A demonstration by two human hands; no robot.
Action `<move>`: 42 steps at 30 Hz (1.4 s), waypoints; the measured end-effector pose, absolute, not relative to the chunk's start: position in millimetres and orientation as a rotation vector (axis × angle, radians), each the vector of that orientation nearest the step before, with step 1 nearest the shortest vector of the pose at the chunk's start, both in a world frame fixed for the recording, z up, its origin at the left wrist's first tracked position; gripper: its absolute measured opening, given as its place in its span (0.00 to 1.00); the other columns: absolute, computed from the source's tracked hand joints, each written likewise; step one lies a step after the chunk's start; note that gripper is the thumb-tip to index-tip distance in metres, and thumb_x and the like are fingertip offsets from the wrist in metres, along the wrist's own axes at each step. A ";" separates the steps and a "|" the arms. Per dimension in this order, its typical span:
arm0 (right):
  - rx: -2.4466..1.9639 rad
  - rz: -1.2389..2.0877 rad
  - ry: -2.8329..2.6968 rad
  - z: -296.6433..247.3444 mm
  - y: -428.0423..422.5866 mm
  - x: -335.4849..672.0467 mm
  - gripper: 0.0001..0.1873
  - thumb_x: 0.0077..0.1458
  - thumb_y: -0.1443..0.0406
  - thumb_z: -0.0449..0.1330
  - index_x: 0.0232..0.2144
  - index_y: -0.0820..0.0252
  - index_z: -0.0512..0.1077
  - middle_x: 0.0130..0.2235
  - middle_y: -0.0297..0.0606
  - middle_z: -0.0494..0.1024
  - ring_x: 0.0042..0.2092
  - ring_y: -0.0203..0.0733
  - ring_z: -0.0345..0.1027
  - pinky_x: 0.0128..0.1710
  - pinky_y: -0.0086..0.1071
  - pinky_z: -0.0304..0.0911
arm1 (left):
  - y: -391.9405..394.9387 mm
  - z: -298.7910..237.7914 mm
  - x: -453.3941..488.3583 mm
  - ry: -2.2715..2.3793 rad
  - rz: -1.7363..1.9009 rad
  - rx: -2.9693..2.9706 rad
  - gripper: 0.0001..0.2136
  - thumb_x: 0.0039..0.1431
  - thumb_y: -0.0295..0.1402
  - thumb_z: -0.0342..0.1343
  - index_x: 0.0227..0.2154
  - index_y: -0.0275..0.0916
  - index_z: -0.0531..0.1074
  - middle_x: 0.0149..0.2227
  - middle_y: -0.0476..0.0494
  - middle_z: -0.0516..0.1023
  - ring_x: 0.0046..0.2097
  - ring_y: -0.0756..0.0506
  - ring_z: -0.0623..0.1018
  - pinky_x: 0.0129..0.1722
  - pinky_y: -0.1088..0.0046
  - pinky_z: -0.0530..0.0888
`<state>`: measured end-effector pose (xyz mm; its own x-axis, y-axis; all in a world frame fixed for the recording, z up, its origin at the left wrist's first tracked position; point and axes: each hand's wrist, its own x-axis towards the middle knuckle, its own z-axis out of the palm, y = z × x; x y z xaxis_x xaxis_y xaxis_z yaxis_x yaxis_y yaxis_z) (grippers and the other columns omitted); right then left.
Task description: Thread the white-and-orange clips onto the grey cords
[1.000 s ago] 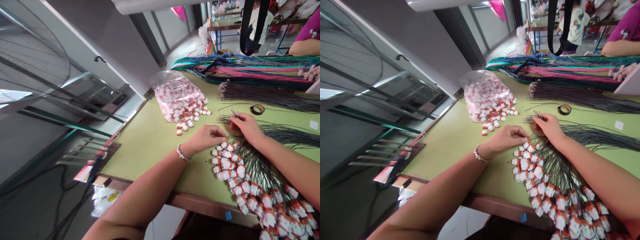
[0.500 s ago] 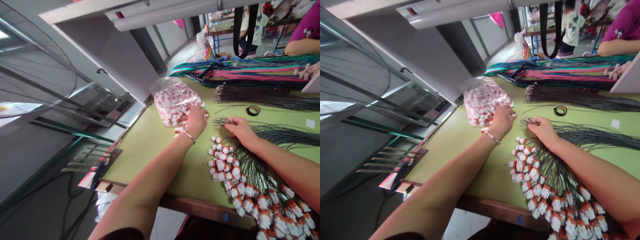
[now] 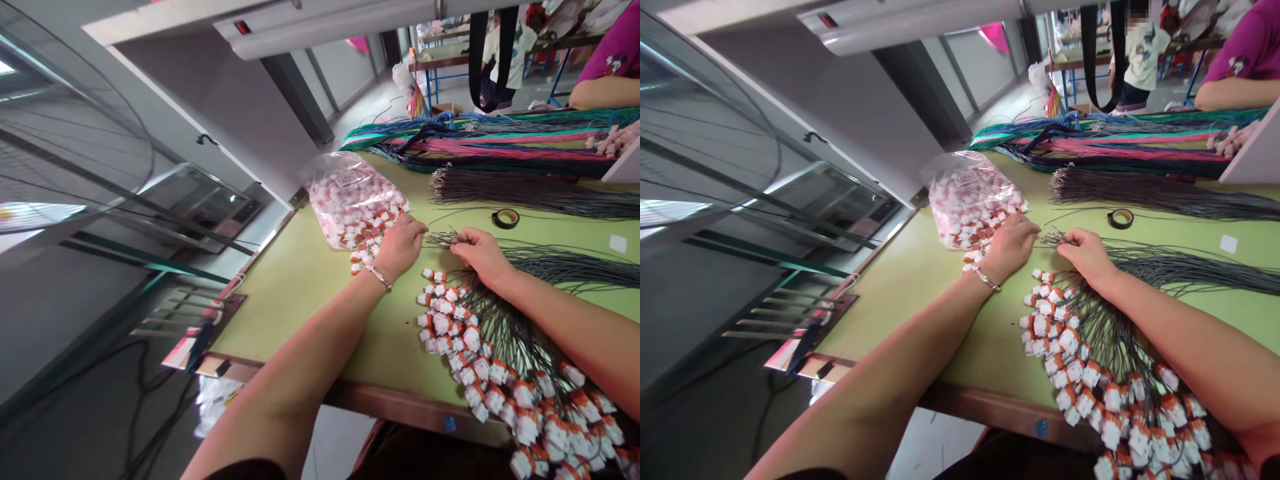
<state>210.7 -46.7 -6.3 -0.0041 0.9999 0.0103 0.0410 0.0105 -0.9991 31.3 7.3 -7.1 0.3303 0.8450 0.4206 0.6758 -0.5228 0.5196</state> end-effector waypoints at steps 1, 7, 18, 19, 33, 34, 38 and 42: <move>-1.222 1.201 -1.229 -5.7 -46.5 210.8 0.06 0.37 0.64 0.58 0.17 0.59 0.63 0.15 0.24 0.56 0.20 0.30 0.46 0.21 0.28 0.41 | 4.4 -2.9 30.3 1.353 1.061 2.190 0.07 0.53 0.26 0.52 0.32 0.38 0.75 0.35 0.42 0.73 0.39 0.45 0.73 0.42 0.66 0.71; -1.227 1.264 -1.209 -1.2 -46.4 209.8 0.07 0.37 0.63 0.58 0.16 0.59 0.63 0.15 0.25 0.56 0.20 0.30 0.46 0.21 0.29 0.40 | -24.6 4.4 24.2 0.944 1.009 1.085 0.10 0.46 0.30 0.63 0.34 0.36 0.75 0.32 0.45 0.77 0.33 0.50 0.77 0.39 0.71 0.74; -1.249 1.190 -1.379 2.7 -50.6 207.9 0.07 0.37 0.64 0.54 0.15 0.59 0.60 0.17 0.26 0.55 0.23 0.30 0.45 0.23 0.29 0.41 | -39.8 -2.5 33.3 0.781 0.935 0.856 0.07 0.44 0.25 0.64 0.29 0.36 0.78 0.32 0.46 0.79 0.36 0.51 0.77 0.48 0.70 0.72; -1.257 1.179 -1.390 3.9 -50.9 207.6 0.07 0.37 0.64 0.54 0.15 0.59 0.59 0.17 0.26 0.55 0.23 0.30 0.45 0.23 0.29 0.42 | -40.2 -2.5 33.1 0.787 0.933 0.876 0.07 0.43 0.25 0.65 0.29 0.36 0.78 0.32 0.46 0.79 0.36 0.51 0.77 0.47 0.70 0.72; -1.286 1.277 -1.519 -0.4 -45.0 212.4 0.05 0.37 0.64 0.54 0.16 0.59 0.62 0.16 0.25 0.57 0.22 0.30 0.46 0.22 0.27 0.42 | -44.6 -3.1 36.3 0.857 1.043 1.190 0.05 0.40 0.29 0.66 0.23 0.37 0.76 0.30 0.46 0.77 0.33 0.50 0.75 0.37 0.70 0.73; -1.284 1.284 -1.513 -0.6 -45.0 212.6 0.05 0.36 0.64 0.54 0.15 0.59 0.62 0.15 0.25 0.56 0.21 0.30 0.46 0.22 0.27 0.42 | -44.5 -3.4 36.7 0.850 1.064 1.167 0.06 0.40 0.29 0.67 0.23 0.37 0.76 0.30 0.47 0.77 0.33 0.50 0.75 0.38 0.70 0.73; -1.269 1.252 -1.510 -2.2 -45.0 211.4 0.06 0.36 0.64 0.54 0.15 0.60 0.62 0.16 0.25 0.56 0.22 0.29 0.46 0.22 0.27 0.42 | -45.5 -0.8 37.4 0.906 1.107 1.387 0.03 0.43 0.29 0.64 0.22 0.38 0.76 0.31 0.46 0.77 0.35 0.49 0.75 0.41 0.69 0.73; -1.252 1.215 -1.564 -5.2 -43.7 210.6 0.06 0.36 0.64 0.54 0.14 0.60 0.62 0.16 0.25 0.56 0.22 0.29 0.47 0.23 0.27 0.43 | -47.6 1.9 37.8 0.976 1.086 1.677 0.01 0.45 0.28 0.61 0.22 0.39 0.77 0.31 0.44 0.77 0.35 0.48 0.75 0.40 0.70 0.72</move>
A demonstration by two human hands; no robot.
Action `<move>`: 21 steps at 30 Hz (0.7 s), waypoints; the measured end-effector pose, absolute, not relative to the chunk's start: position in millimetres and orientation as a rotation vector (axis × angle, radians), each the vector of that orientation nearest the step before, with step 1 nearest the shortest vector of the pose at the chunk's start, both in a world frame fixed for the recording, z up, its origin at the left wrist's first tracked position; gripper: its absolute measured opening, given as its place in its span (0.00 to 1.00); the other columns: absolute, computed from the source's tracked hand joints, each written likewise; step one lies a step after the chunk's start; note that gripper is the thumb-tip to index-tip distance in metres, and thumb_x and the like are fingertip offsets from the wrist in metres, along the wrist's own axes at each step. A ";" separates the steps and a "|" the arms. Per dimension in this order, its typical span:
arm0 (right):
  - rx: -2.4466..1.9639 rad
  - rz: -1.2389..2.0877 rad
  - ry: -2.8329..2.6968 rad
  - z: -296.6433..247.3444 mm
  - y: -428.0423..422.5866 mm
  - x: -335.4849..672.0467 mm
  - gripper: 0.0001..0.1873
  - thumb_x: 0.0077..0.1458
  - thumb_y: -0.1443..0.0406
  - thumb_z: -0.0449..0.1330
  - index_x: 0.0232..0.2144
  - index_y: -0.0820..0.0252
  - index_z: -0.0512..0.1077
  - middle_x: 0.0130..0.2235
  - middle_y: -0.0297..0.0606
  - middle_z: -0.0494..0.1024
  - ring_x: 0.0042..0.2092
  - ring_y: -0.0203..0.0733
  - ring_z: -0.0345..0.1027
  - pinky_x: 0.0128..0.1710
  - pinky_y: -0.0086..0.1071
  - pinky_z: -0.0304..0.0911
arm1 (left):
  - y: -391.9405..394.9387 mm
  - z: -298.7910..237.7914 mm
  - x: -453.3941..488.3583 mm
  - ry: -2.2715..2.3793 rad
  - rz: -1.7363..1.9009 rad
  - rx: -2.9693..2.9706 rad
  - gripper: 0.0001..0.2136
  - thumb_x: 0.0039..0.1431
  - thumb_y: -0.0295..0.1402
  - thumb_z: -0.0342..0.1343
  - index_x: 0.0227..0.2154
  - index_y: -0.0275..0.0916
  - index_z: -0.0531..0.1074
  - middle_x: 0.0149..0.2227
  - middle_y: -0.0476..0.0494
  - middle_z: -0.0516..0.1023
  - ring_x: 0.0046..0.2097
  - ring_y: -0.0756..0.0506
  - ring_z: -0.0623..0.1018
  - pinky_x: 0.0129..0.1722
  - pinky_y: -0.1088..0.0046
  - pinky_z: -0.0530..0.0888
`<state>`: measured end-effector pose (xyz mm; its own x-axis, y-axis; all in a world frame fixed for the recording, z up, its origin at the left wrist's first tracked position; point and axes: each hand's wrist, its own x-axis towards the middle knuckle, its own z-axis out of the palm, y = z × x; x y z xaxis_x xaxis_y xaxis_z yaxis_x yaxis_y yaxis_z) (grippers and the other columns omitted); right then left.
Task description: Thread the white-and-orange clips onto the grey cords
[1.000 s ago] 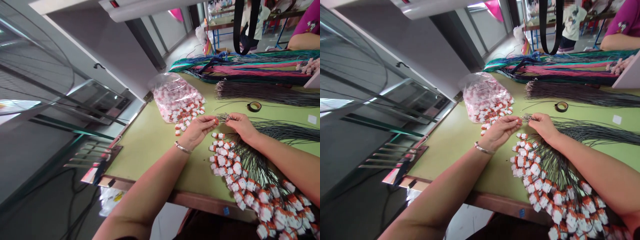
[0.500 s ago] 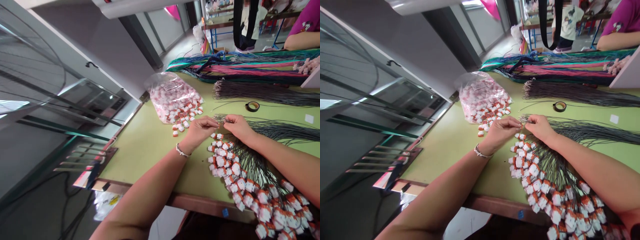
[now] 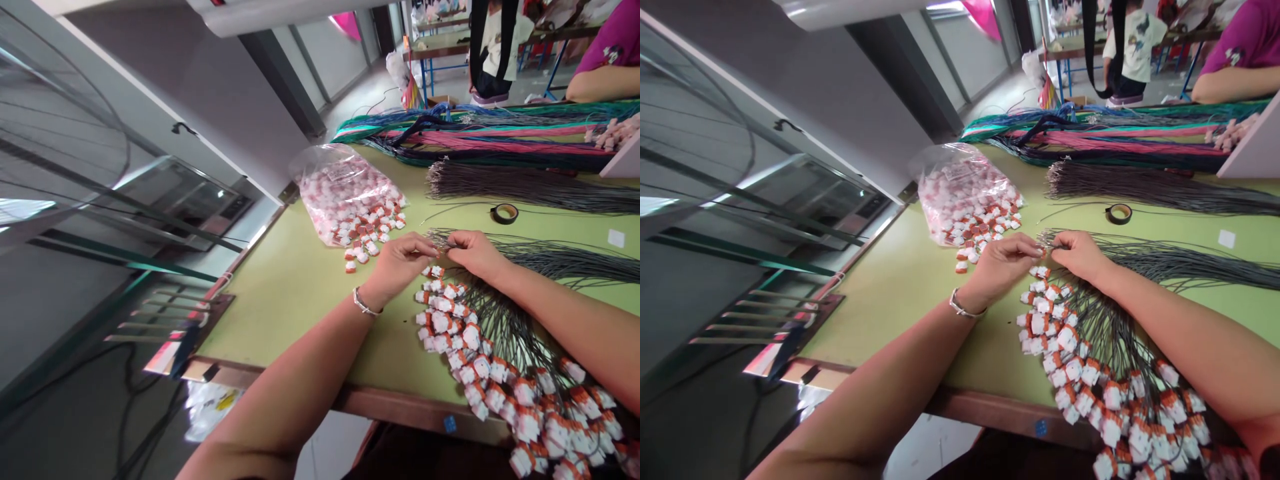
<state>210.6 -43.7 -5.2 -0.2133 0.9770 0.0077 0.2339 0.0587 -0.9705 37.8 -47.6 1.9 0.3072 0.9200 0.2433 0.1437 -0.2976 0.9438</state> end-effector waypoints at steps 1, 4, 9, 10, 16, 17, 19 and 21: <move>-1.249 1.206 -1.576 -6.1 -43.3 210.7 0.06 0.36 0.64 0.54 0.14 0.60 0.62 0.17 0.25 0.56 0.22 0.29 0.47 0.23 0.27 0.43 | -47.9 1.5 38.6 0.975 1.081 1.679 0.01 0.45 0.27 0.61 0.22 0.38 0.77 0.31 0.44 0.77 0.35 0.49 0.75 0.39 0.70 0.72; -1.264 1.192 -1.590 -7.5 -42.7 211.3 0.06 0.36 0.63 0.55 0.16 0.60 0.63 0.17 0.26 0.58 0.23 0.30 0.48 0.22 0.27 0.44 | -47.2 -2.7 42.4 0.941 1.068 1.483 0.02 0.43 0.28 0.63 0.22 0.37 0.76 0.29 0.45 0.77 0.34 0.49 0.75 0.39 0.70 0.72; -1.362 1.148 -1.550 -2.8 -44.2 211.4 0.07 0.36 0.62 0.56 0.16 0.59 0.63 0.16 0.25 0.58 0.21 0.29 0.47 0.21 0.27 0.44 | -44.8 -9.5 46.1 0.899 1.043 1.106 0.08 0.36 0.30 0.68 0.22 0.36 0.76 0.28 0.47 0.79 0.31 0.51 0.75 0.38 0.71 0.73; -1.368 1.148 -1.520 -1.5 -44.6 211.2 0.07 0.36 0.62 0.56 0.17 0.59 0.63 0.16 0.25 0.58 0.21 0.29 0.47 0.21 0.27 0.44 | -44.8 -9.6 46.0 0.897 1.040 1.071 0.09 0.36 0.30 0.68 0.23 0.36 0.76 0.27 0.47 0.79 0.31 0.51 0.75 0.38 0.71 0.73; -1.440 1.127 -1.487 -0.8 -44.9 209.2 0.06 0.35 0.63 0.56 0.18 0.60 0.66 0.18 0.28 0.63 0.21 0.30 0.49 0.20 0.27 0.45 | -45.6 -8.8 44.6 0.891 1.028 0.961 0.09 0.36 0.28 0.68 0.23 0.35 0.76 0.27 0.48 0.79 0.29 0.52 0.75 0.38 0.72 0.73; -1.449 1.118 -1.501 -1.8 -44.7 208.9 0.06 0.36 0.62 0.56 0.18 0.60 0.66 0.18 0.28 0.63 0.21 0.30 0.50 0.20 0.27 0.45 | -45.5 -9.2 44.8 0.887 1.033 0.955 0.09 0.36 0.28 0.68 0.23 0.35 0.75 0.27 0.48 0.79 0.30 0.52 0.76 0.38 0.72 0.73; -1.445 1.100 -1.535 -4.4 -44.2 208.4 0.06 0.37 0.62 0.55 0.19 0.60 0.66 0.18 0.28 0.63 0.21 0.30 0.50 0.21 0.27 0.46 | -45.1 -10.0 45.8 0.879 1.041 0.954 0.08 0.36 0.28 0.68 0.22 0.35 0.75 0.27 0.48 0.79 0.30 0.52 0.76 0.38 0.72 0.73; -1.435 1.074 -1.574 -7.3 -43.4 208.2 0.06 0.37 0.62 0.55 0.19 0.60 0.66 0.18 0.29 0.64 0.22 0.31 0.51 0.21 0.27 0.47 | -44.6 -10.8 47.3 0.877 1.046 0.967 0.08 0.35 0.27 0.68 0.22 0.35 0.75 0.26 0.49 0.79 0.29 0.52 0.76 0.38 0.73 0.73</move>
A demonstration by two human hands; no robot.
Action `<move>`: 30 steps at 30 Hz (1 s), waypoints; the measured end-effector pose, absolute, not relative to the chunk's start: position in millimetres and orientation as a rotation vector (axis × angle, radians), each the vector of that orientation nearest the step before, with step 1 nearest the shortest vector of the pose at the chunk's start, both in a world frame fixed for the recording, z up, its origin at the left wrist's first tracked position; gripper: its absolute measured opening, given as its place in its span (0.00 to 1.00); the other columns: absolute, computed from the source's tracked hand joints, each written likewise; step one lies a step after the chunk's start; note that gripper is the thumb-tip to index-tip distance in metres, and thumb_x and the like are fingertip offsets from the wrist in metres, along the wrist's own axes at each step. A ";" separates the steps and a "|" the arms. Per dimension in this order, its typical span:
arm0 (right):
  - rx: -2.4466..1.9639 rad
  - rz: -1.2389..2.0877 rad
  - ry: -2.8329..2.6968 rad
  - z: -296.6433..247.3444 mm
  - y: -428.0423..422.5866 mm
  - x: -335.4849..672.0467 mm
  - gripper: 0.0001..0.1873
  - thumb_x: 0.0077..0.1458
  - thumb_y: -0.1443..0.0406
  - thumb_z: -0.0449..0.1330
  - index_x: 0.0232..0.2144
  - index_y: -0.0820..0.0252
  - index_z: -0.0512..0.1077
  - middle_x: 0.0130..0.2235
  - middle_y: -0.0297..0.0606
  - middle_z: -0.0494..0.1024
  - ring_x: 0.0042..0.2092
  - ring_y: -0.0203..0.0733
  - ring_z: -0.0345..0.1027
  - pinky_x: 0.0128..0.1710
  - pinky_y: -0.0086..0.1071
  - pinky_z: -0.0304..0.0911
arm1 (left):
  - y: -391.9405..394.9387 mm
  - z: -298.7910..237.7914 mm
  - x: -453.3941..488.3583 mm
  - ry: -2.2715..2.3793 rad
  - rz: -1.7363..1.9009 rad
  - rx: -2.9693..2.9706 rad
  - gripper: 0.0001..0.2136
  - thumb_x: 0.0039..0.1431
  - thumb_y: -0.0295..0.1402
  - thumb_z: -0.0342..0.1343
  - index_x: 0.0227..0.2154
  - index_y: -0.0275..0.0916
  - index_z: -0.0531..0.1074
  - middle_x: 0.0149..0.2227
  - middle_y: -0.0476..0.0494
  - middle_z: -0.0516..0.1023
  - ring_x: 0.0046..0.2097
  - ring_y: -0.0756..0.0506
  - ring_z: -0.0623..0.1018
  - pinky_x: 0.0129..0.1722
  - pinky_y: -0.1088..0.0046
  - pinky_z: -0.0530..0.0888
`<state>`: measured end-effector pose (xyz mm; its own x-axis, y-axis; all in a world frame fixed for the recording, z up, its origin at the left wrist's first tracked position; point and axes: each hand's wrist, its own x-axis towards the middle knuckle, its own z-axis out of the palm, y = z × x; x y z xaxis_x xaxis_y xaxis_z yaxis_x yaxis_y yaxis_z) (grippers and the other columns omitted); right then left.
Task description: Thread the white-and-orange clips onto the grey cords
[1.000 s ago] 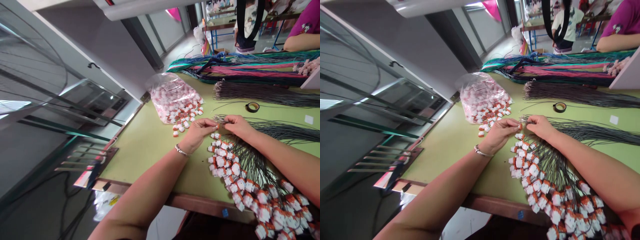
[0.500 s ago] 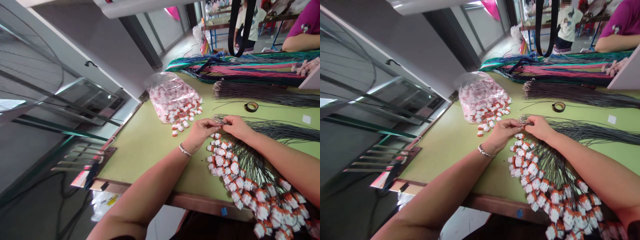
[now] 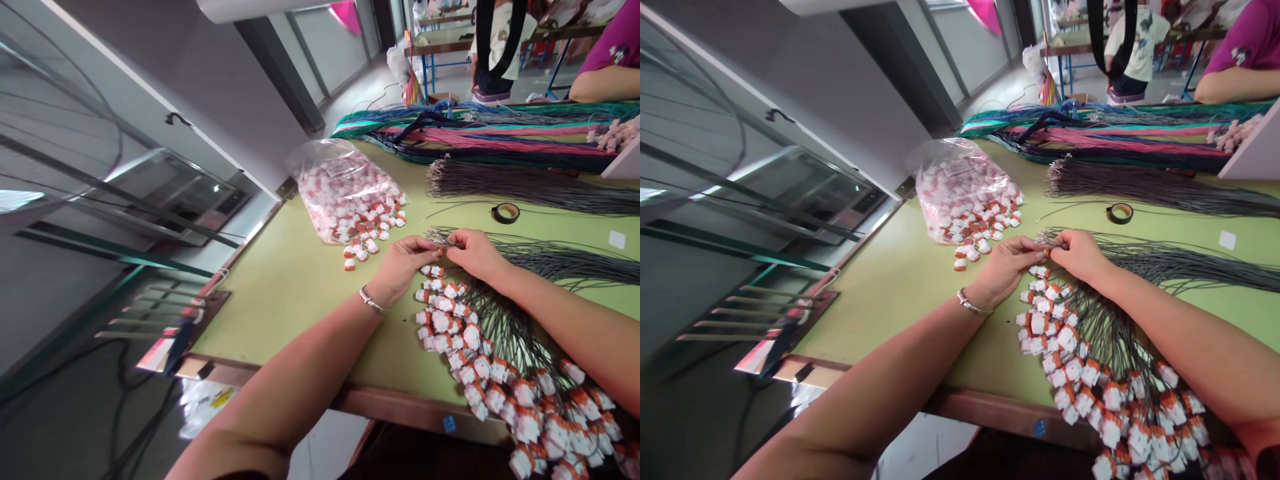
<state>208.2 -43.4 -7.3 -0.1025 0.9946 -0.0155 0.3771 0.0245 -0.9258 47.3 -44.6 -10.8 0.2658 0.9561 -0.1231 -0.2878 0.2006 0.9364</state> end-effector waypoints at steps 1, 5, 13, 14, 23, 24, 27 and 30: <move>-1.432 1.057 -1.591 -8.7 -42.9 208.2 0.06 0.37 0.62 0.56 0.19 0.60 0.66 0.19 0.29 0.65 0.22 0.31 0.52 0.21 0.27 0.47 | -44.4 -11.2 48.1 0.880 1.047 0.975 0.08 0.35 0.27 0.68 0.21 0.35 0.74 0.26 0.49 0.78 0.29 0.52 0.75 0.38 0.73 0.72; -1.413 1.033 -1.606 -11.2 -41.7 208.8 0.07 0.38 0.62 0.56 0.19 0.60 0.67 0.20 0.30 0.66 0.23 0.32 0.54 0.23 0.27 0.49 | -44.4 -13.2 50.2 0.884 1.049 1.002 0.08 0.35 0.27 0.67 0.21 0.35 0.75 0.25 0.49 0.78 0.29 0.52 0.75 0.38 0.71 0.72; -1.305 1.240 -1.312 1.7 -44.7 214.0 0.09 0.40 0.60 0.60 0.21 0.59 0.66 0.17 0.29 0.66 0.20 0.32 0.58 0.21 0.28 0.53 | -58.2 2.0 43.2 0.823 0.787 1.564 0.02 0.45 0.25 0.59 0.23 0.36 0.76 0.29 0.45 0.77 0.32 0.50 0.75 0.35 0.73 0.72; -1.283 1.249 -1.263 1.9 -44.5 214.7 0.11 0.40 0.59 0.62 0.22 0.60 0.67 0.18 0.29 0.68 0.20 0.32 0.59 0.21 0.28 0.53 | -58.8 7.3 40.0 0.744 0.708 1.696 0.03 0.46 0.25 0.58 0.24 0.36 0.77 0.30 0.44 0.78 0.33 0.49 0.75 0.36 0.73 0.72; -1.227 1.331 -1.190 0.2 -46.8 210.3 0.11 0.38 0.60 0.64 0.23 0.61 0.68 0.18 0.29 0.68 0.18 0.29 0.56 0.19 0.26 0.50 | -15.2 11.4 -8.7 2.078 0.543 2.315 0.14 0.53 0.41 0.57 0.35 0.35 0.75 0.38 0.35 0.74 0.44 0.37 0.72 0.44 0.59 0.69; -1.239 1.319 -1.202 0.4 -47.1 209.8 0.10 0.38 0.61 0.63 0.22 0.61 0.68 0.17 0.28 0.67 0.17 0.28 0.54 0.18 0.26 0.49 | -10.2 7.3 -10.8 2.110 0.468 2.358 0.14 0.53 0.41 0.57 0.35 0.35 0.75 0.38 0.34 0.73 0.44 0.36 0.72 0.44 0.59 0.68; -1.261 1.291 -1.238 -0.9 -46.7 208.9 0.08 0.39 0.62 0.61 0.21 0.60 0.67 0.13 0.24 0.60 0.17 0.28 0.48 0.18 0.27 0.44 | -2.7 0.2 -10.6 2.080 0.394 2.471 0.10 0.54 0.37 0.56 0.32 0.33 0.75 0.38 0.33 0.73 0.45 0.36 0.71 0.45 0.60 0.67; -1.258 1.289 -1.251 -3.3 -45.1 208.7 0.07 0.39 0.62 0.59 0.20 0.60 0.66 0.13 0.23 0.57 0.17 0.28 0.46 0.18 0.27 0.41 | -5.2 2.8 -7.6 2.001 0.490 2.471 0.08 0.54 0.33 0.54 0.31 0.34 0.75 0.37 0.34 0.74 0.44 0.37 0.71 0.46 0.60 0.67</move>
